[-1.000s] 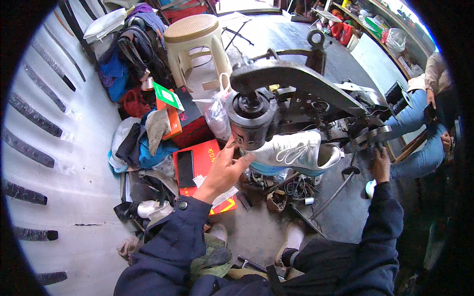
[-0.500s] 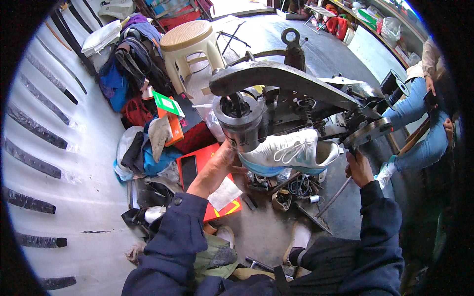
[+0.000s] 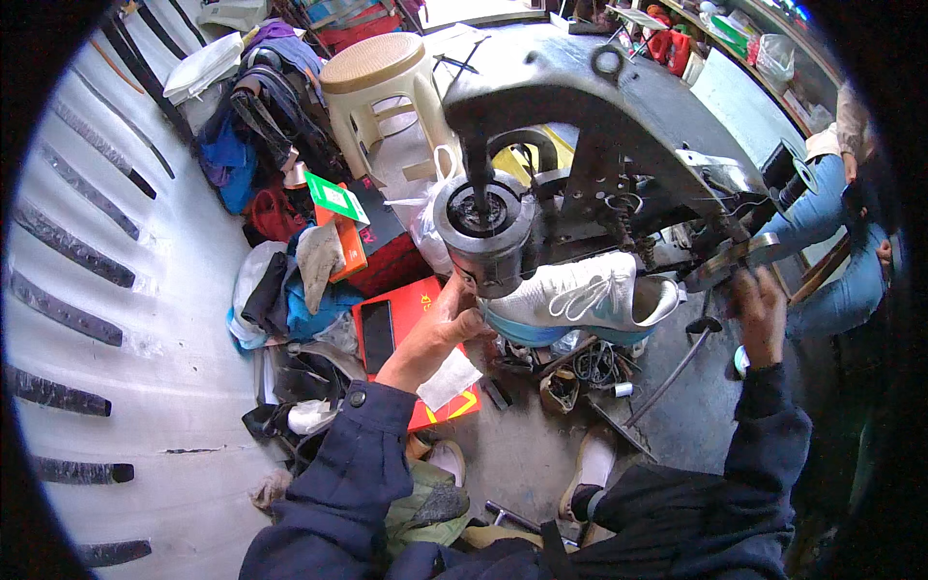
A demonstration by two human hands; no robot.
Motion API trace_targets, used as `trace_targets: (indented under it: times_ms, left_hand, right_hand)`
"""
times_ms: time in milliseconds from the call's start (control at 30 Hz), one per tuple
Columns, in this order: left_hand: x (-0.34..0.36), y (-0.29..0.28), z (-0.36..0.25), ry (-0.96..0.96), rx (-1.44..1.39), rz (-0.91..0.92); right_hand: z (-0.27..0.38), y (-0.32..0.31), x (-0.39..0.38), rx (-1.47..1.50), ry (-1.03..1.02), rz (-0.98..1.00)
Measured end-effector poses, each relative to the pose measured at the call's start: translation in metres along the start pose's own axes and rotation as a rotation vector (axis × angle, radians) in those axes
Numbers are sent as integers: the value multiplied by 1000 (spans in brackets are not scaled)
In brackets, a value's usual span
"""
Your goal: The person positions a white and blue sneaker on a sewing machine and stitches along the upper. They adjust the shoe and thread, then use shears to cut the thread before continuing to sew.
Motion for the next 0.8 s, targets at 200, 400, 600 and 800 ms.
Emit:
trace_targets:
  times_ms: [200, 400, 600, 800]
  left_hand:
    - [1, 2, -1, 30, -91, 18]
    - [1, -2, 0, 32, -76, 43]
    - [5, 10, 5, 65, 94, -73]
    - [5, 44, 0, 122, 472, -355]
  right_hand:
    - [-66, -57, 50, -193, 38, -243]
    - [-135, -28, 46, -288, 174, -119]
    - [-91, 36, -3, -308, 333, 186]
    - [-56, 48, -9, -126, 420, 224]
Point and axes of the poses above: each hand's wrist, its own x-axis towards the middle knuckle, its own y-axis out of the palm, z = x × y, the point moved 1 cm from there along x, towards the middle knuckle, and after that the axes turned 7 degrees about y, right-handed, at the moved point
